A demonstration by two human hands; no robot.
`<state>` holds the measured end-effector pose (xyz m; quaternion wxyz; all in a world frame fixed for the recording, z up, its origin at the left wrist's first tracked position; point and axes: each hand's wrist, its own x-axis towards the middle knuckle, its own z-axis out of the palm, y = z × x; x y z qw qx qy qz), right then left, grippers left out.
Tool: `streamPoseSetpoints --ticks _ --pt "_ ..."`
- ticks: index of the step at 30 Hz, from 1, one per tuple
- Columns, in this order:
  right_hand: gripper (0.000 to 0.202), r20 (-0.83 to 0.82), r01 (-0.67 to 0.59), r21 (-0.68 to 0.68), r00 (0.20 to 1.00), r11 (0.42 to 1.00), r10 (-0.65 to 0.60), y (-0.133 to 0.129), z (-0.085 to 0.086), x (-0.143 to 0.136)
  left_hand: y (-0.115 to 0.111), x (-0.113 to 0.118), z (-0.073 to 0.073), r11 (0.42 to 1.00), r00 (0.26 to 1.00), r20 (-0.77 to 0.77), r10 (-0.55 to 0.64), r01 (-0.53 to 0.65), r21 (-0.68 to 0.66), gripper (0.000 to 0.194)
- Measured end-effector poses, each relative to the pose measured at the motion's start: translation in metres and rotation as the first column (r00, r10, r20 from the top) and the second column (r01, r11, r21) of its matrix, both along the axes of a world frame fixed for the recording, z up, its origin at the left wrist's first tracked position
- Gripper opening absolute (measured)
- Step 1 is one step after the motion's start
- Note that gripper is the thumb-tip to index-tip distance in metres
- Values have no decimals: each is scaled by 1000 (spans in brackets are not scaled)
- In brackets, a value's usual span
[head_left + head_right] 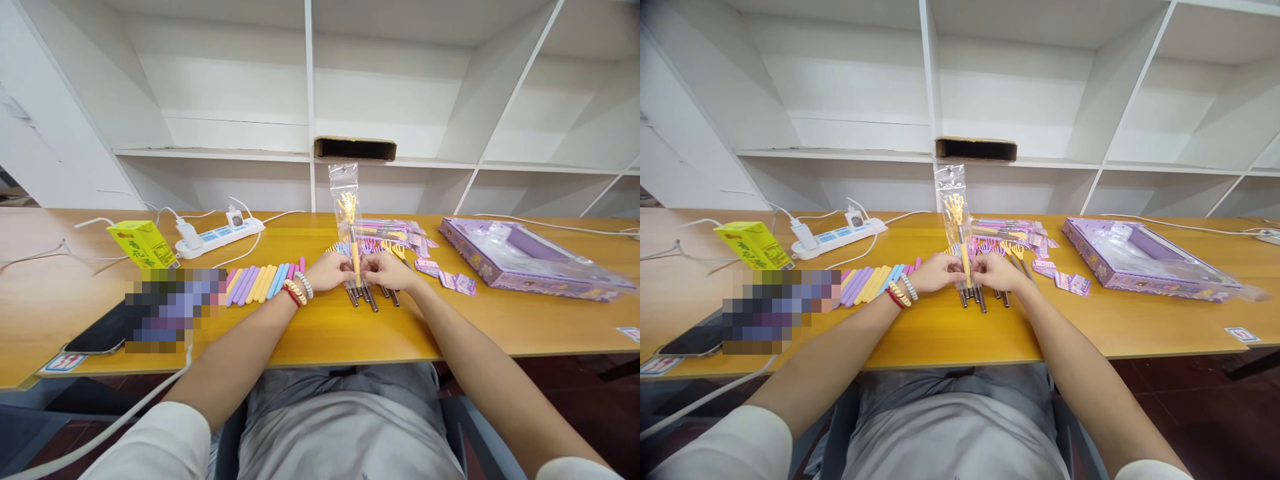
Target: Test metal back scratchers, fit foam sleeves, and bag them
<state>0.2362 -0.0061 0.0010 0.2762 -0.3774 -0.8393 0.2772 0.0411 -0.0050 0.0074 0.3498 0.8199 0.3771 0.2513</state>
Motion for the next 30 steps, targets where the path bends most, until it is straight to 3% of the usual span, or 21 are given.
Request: streamPoseSetpoints --ticks 30 --pt "11 10 7 12 1000 1000 -7 -1 2 -1 0 -1 2 1000 998 -71 -2 4 31 17"
